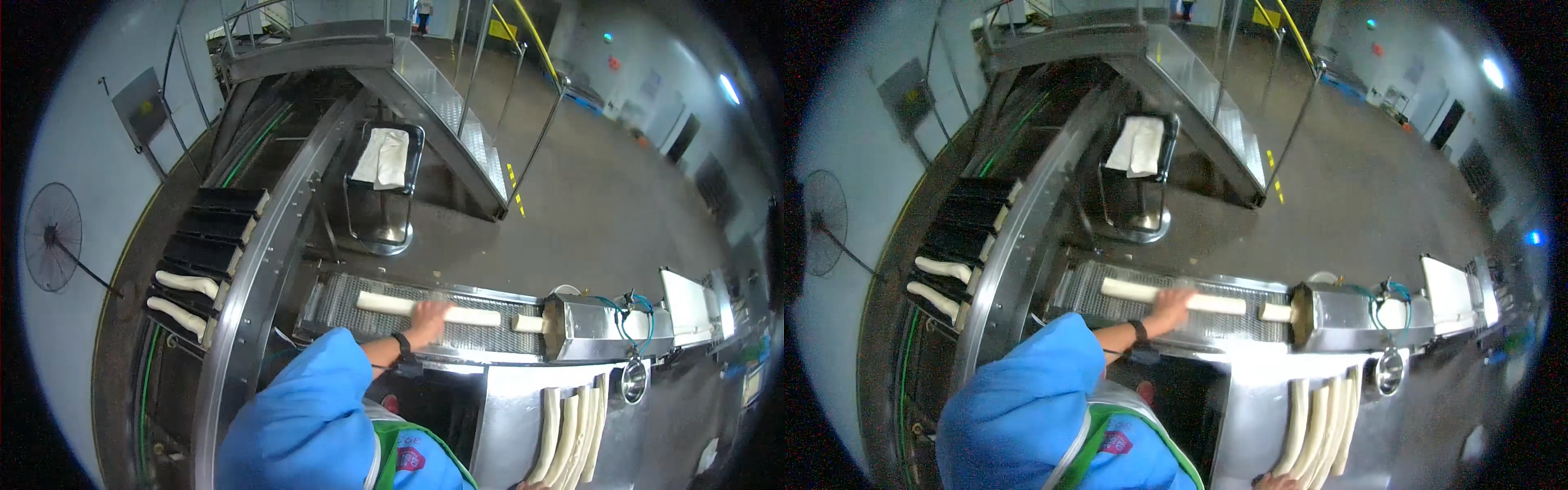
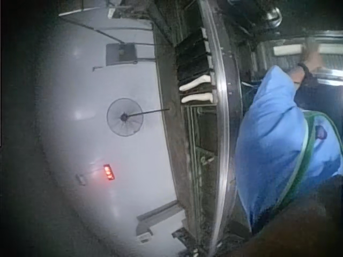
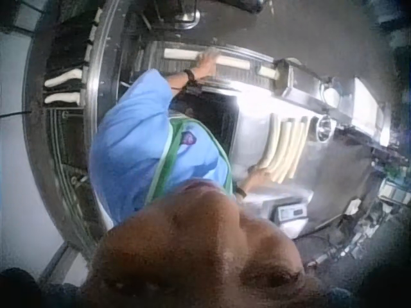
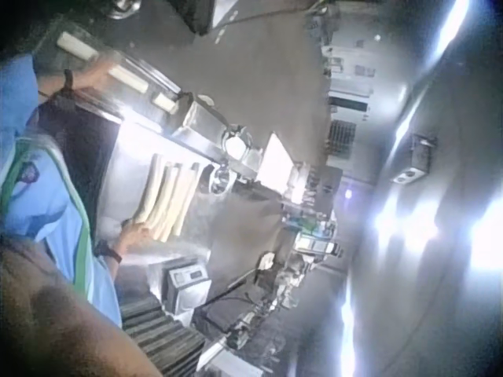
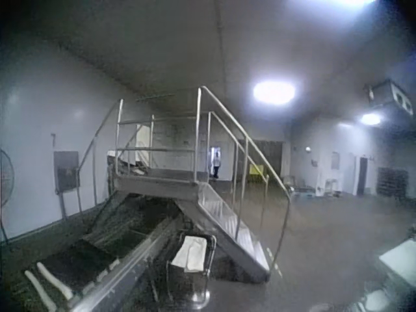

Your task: Transferring and organizing shaped dough pieces into a conveyor system and trays.

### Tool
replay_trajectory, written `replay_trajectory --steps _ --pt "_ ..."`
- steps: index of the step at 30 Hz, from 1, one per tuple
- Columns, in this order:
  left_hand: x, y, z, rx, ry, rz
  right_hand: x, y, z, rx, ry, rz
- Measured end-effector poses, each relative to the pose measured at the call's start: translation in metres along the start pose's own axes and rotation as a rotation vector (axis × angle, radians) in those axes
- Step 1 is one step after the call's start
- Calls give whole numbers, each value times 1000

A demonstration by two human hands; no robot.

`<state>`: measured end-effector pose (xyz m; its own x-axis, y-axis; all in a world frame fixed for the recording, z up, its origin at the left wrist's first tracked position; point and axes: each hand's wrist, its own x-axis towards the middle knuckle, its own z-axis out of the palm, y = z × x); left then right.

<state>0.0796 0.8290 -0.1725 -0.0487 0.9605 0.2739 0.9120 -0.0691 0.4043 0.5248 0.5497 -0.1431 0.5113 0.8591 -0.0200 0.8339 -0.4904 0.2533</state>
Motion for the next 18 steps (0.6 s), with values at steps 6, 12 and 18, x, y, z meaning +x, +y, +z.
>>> replay_trajectory --steps 6,12,18 --pt "-4 -82 -33 101 -282 -32 43 10 83 105 166 -168" --pt "-12 -60 -125 -749 -355 -172 70 -18 17 891 -147 -69" --pt "-67 -98 -214 -1727 199 -700 56 -140 -117 1308 -443 -357"
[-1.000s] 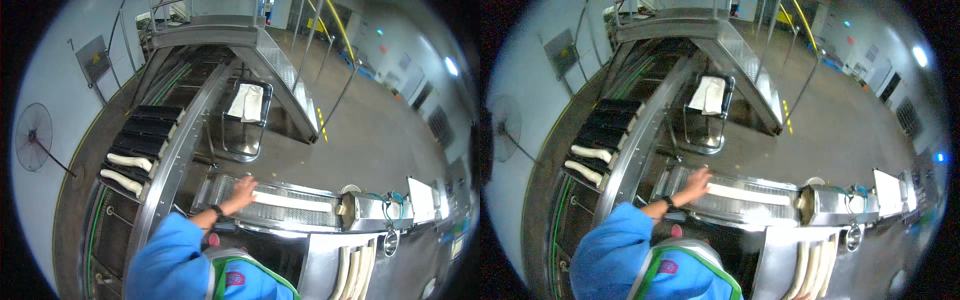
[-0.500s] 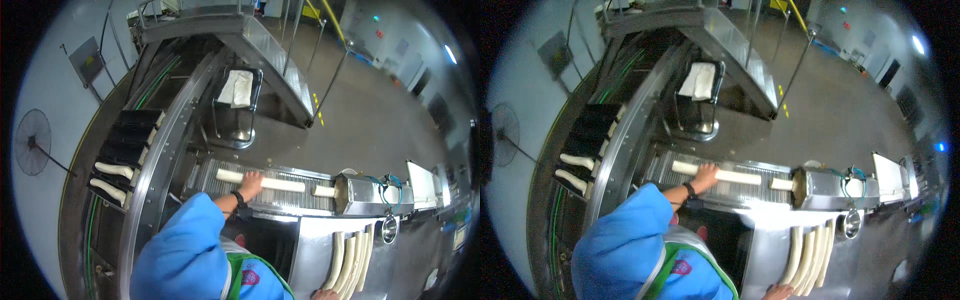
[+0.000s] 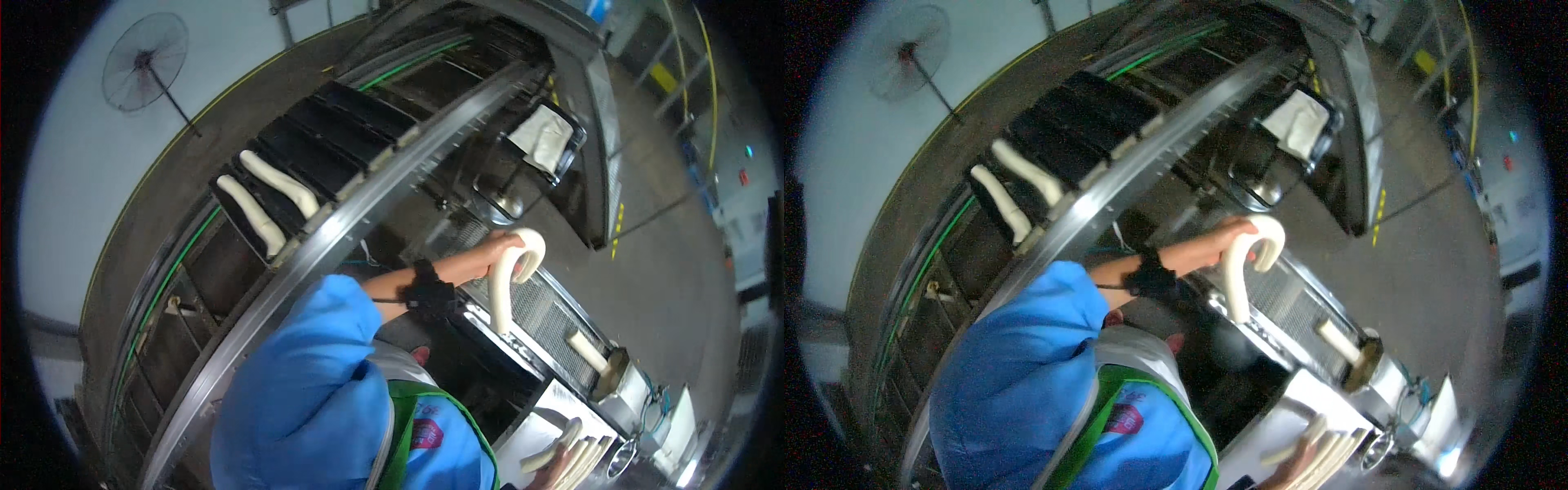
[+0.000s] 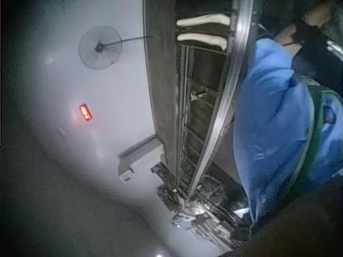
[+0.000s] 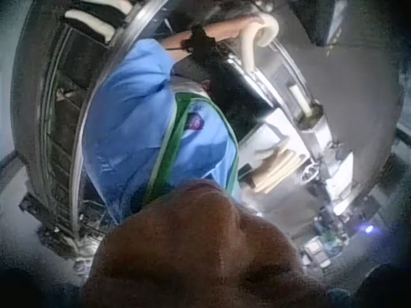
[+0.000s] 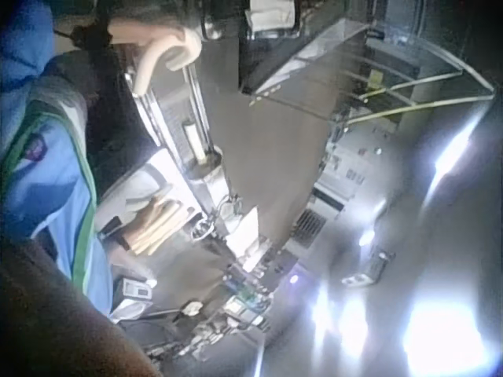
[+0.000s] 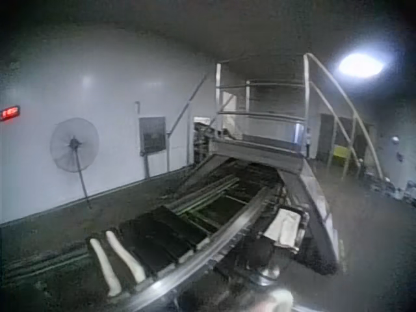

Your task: Transferring and organizing shaped dough pieces into a conveyor system and trays.

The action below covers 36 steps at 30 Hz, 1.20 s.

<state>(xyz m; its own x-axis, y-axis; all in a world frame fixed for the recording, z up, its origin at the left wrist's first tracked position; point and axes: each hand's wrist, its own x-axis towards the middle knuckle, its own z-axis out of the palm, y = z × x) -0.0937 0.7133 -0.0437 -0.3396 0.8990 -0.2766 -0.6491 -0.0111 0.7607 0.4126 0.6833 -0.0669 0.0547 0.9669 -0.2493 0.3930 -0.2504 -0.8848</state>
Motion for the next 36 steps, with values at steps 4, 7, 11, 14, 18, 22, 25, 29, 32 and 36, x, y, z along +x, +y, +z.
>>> replay_trajectory --steps 4,7,11,14,18,22,25,29,32,36 --pt "-71 86 -51 -252 95 144 -5 -130 92 118 -303 -164" --pt "-128 150 -81 -345 178 414 -35 -207 182 188 -364 -367" --pt "-170 188 -167 -467 324 736 -89 -292 292 119 -854 -384" --pt "-180 182 -267 -625 454 670 -123 -332 395 148 -1125 -593" --pt "-193 136 -363 -377 738 540 -159 -360 539 -135 -1442 -666" --pt "-187 124 -345 -13 1051 399 -134 -302 628 -360 -1152 -1058" --pt "-185 96 -391 -100 1053 429 -102 -265 620 -246 -1186 -971" --pt "-188 97 -417 489 1298 337 16 -183 542 -596 -803 -1148" --pt "-215 88 -454 719 1144 652 100 -137 426 -1001 -446 -978" --pt "-250 72 -510 808 1336 385 181 -63 334 -1291 -415 -587"
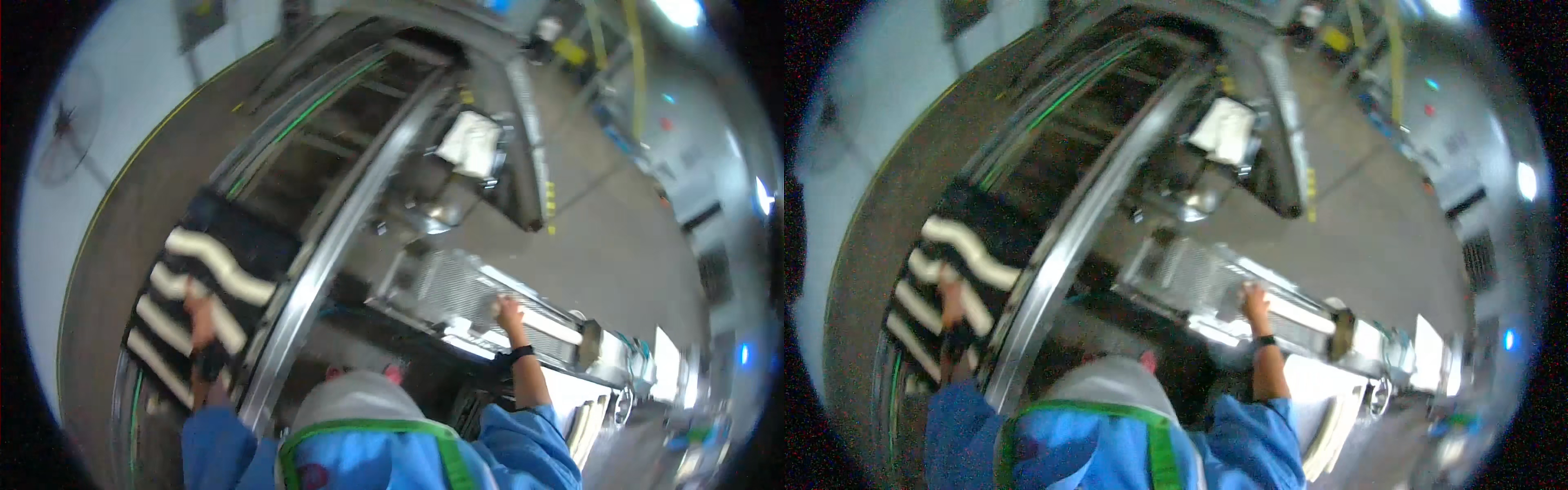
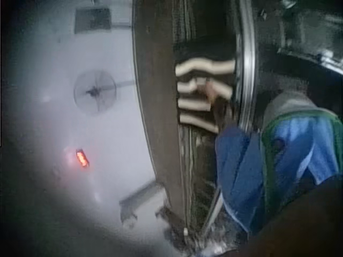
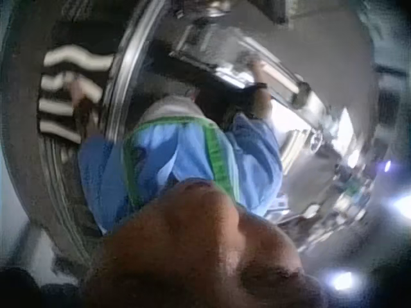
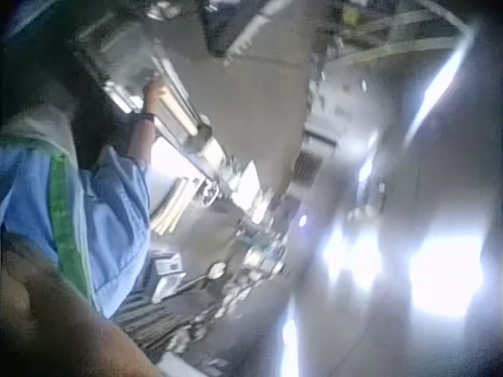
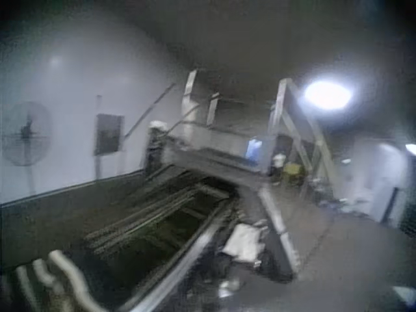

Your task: Transferring and organizing shaped dough pieces into a conveyor system and trays.

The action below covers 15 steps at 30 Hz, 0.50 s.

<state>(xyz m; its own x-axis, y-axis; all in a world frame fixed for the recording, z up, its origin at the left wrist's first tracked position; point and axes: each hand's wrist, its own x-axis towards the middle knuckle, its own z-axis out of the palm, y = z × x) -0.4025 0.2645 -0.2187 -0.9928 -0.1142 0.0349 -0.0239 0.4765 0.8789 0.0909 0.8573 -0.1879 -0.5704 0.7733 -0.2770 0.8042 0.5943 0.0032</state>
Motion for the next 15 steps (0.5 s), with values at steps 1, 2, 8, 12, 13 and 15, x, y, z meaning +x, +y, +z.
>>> replay_trajectory --steps 1,2,8,12,13,15 --pt "1 -6 -4 210 81 -94 -6 9 4 -51 21 -59" --pt "-8 4 -3 501 205 -178 -8 6 3 -35 90 -85" --pt "-82 103 -1 632 169 680 4 -27 -5 -215 314 -153" --pt "-135 135 -4 988 -37 629 18 -53 -73 149 219 -118" --pt "-138 131 -11 998 -68 666 20 -46 -90 207 194 -198" --pt "-149 122 -15 925 -79 599 -8 -43 -147 215 444 -427"
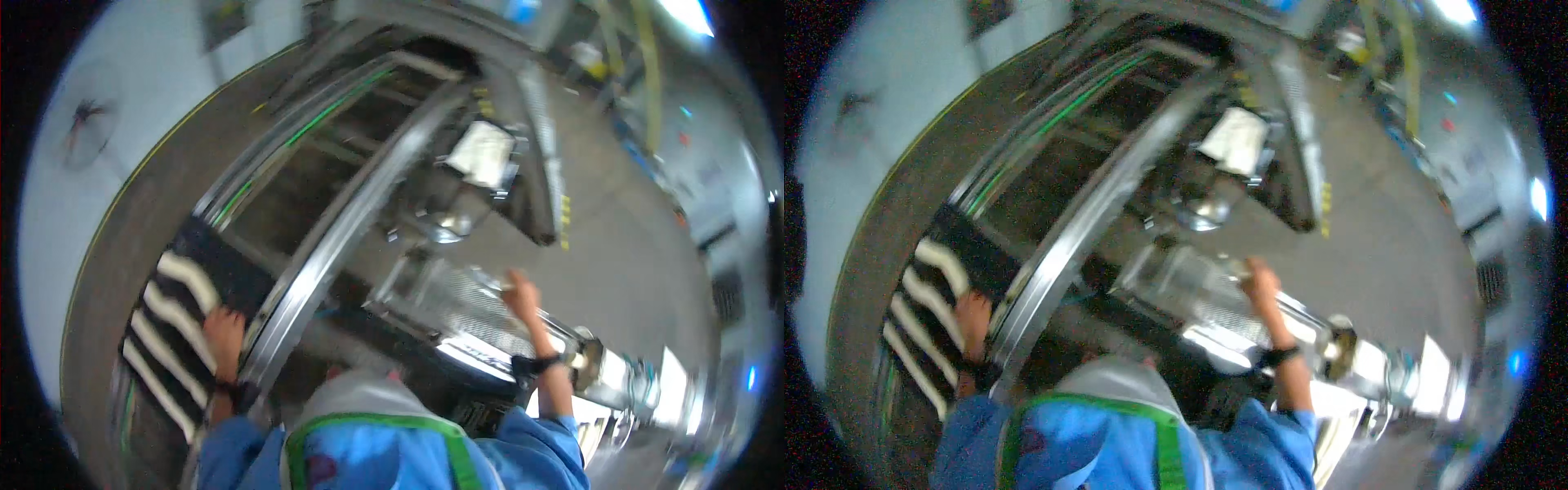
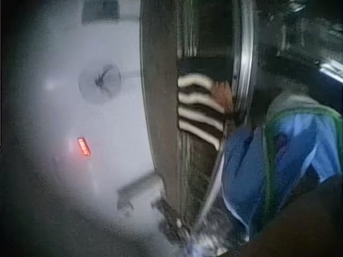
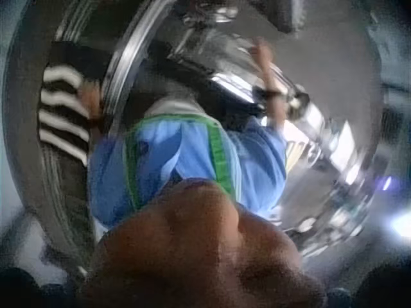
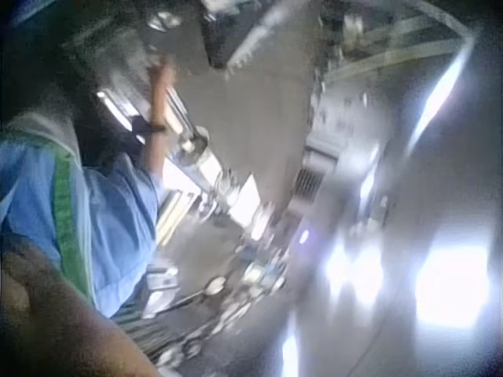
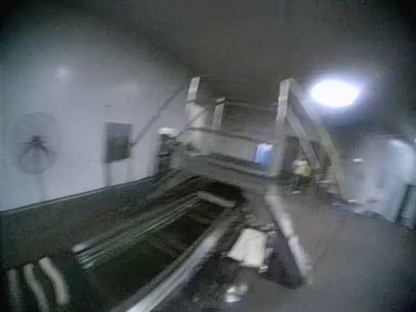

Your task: Transferring and organizing shaped dough pieces into a conveyor system and trays.

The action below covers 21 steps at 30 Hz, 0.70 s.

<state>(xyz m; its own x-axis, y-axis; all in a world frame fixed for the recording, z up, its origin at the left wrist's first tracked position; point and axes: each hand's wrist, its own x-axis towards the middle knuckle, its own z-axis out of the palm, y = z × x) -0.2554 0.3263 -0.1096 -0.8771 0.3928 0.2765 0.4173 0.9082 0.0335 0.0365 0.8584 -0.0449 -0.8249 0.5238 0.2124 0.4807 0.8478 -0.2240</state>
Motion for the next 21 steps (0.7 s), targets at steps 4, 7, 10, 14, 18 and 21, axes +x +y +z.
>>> replay_trajectory --steps 4,7,10,14,18,21 --pt "-1 -6 -12 158 59 198 -6 -64 -123 770 28 95" --pt "-11 -9 5 -98 112 -164 4 -112 -161 1012 255 -62" --pt "-20 -1 -9 -244 159 -331 41 -162 -165 1210 276 -324" --pt "-44 -24 14 -279 256 -385 63 -281 -124 1410 393 -474" --pt "-47 -30 25 -422 242 -498 47 -380 -41 1057 399 -621" --pt "-40 -24 23 -647 256 -504 43 -428 64 944 -127 -890"
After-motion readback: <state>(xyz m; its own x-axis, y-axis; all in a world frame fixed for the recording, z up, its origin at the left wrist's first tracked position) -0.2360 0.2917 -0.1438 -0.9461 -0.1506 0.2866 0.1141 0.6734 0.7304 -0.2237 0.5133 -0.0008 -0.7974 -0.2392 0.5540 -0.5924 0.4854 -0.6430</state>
